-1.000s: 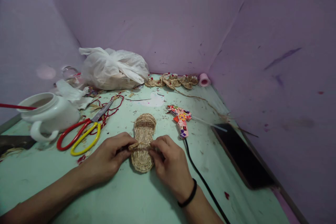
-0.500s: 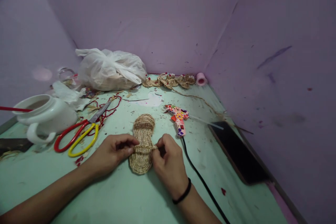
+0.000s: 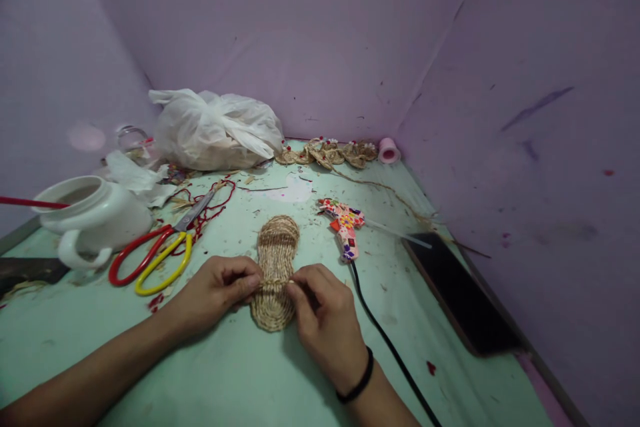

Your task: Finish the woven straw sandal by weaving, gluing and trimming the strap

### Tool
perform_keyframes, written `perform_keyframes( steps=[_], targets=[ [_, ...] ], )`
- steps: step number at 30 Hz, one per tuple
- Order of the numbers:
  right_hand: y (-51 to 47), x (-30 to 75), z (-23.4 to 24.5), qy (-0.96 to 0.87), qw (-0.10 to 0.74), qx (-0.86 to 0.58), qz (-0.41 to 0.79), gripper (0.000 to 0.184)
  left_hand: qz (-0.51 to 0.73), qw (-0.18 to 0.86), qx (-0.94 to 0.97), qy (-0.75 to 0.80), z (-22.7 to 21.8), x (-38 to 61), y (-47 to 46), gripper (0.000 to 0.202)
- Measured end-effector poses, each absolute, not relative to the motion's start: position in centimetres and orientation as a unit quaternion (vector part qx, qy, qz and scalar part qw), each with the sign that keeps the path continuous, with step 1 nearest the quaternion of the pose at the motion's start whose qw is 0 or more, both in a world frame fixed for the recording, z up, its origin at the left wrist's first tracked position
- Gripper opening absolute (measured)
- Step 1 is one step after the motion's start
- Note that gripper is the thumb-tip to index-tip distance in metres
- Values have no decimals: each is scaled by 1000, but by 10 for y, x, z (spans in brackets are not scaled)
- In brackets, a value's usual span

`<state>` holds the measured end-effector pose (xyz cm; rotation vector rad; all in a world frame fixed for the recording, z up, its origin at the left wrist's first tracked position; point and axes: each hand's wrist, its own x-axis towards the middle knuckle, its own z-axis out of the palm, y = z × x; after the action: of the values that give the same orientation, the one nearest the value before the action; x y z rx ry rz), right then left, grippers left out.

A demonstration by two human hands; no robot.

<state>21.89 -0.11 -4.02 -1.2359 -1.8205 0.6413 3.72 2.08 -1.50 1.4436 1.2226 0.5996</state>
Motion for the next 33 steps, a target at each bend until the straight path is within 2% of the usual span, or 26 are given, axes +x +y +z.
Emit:
perform_keyframes(
  steps=[4,11,18,23,29,33],
  targets=[
    [-1,218,-42,-709,400,-513,271,12,250,528,615,529,-15,39,21,26],
    [-1,219,-38,-699,400,-517,290,12,219,614,564,507,-12,30,28,24],
    [0,219,-37,-689,418,-509,304,16,250,573,550,553,-17,35,27,19],
    [-2,226,-37,-598,434,-577,348,30,276,534,506,619,-13,27,26,12],
    [-6,233,-44,-609,365,-637,302,18,125,563,505,642,-7,25,21,13],
    [-5,229,-46,-634,357,-611,311,18,151,551,547,611,-8,29,15,12]
  ],
)
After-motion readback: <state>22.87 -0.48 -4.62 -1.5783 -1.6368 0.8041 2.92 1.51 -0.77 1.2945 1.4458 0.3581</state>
